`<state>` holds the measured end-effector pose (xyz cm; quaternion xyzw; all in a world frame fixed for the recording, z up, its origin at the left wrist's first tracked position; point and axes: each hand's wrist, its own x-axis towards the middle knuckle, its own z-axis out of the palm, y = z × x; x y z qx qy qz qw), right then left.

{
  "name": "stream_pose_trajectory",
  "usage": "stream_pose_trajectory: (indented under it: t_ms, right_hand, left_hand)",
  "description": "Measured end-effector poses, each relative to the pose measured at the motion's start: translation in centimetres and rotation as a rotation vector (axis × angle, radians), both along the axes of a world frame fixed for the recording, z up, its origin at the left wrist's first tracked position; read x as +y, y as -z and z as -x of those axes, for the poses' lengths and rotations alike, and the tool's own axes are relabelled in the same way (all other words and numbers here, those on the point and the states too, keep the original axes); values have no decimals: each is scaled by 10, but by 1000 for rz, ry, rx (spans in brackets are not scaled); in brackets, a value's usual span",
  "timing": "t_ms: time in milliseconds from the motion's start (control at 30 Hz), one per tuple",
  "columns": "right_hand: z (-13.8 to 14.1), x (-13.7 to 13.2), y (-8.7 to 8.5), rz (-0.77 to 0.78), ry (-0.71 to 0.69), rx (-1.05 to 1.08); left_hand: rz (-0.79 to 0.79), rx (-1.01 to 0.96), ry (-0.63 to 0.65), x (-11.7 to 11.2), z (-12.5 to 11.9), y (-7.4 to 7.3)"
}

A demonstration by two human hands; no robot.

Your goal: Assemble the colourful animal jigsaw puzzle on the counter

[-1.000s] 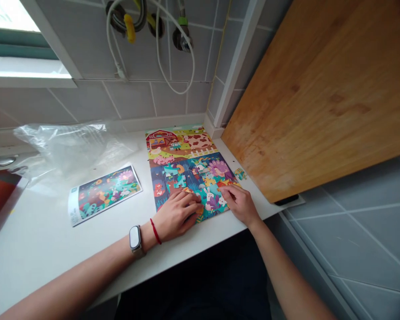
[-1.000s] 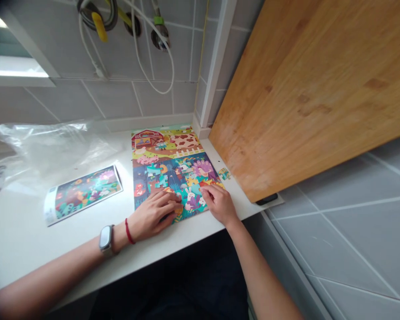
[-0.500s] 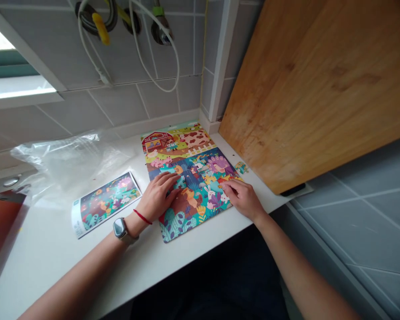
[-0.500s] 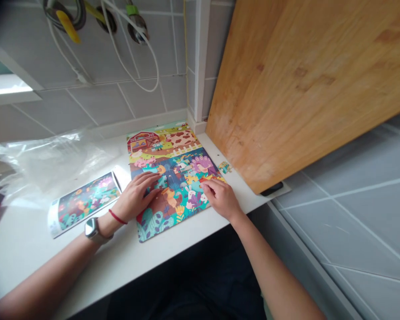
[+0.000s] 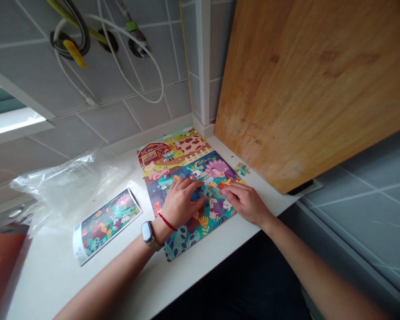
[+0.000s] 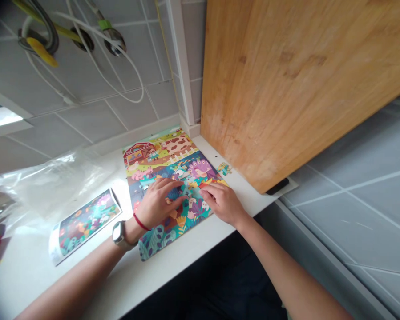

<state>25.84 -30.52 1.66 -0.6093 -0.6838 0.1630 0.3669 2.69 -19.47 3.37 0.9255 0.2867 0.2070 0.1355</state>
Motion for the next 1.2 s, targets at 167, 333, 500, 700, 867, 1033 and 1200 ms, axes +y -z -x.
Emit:
stream_pose_trajectory:
  t_ms: [167,333,500,700,867,1033,1200]
  right_hand:
    - [1,-1,-3,-22,-7,4]
    - [0,0,-3,-26,-12,23]
    - [0,1,2,-7,0,7]
    - [0,1,4,-17,1,11]
    - [1,1,2,-18,3,11]
    - [0,1,2,-16,25,7]
    - [2,4,3,61,66,-135]
  left_hand:
    - [-63,26,-24,4,-23,14]
    - [-98,-27,-15,8,-19,22]
    - [-96,-38,7,10,-18,23]
    - [-90,-7,12,11,-18,26]
    - [-127,43,27,10,-17,27]
    - [-196,99,25,8,-18,23]
    - [-265,146,37,5,-18,20]
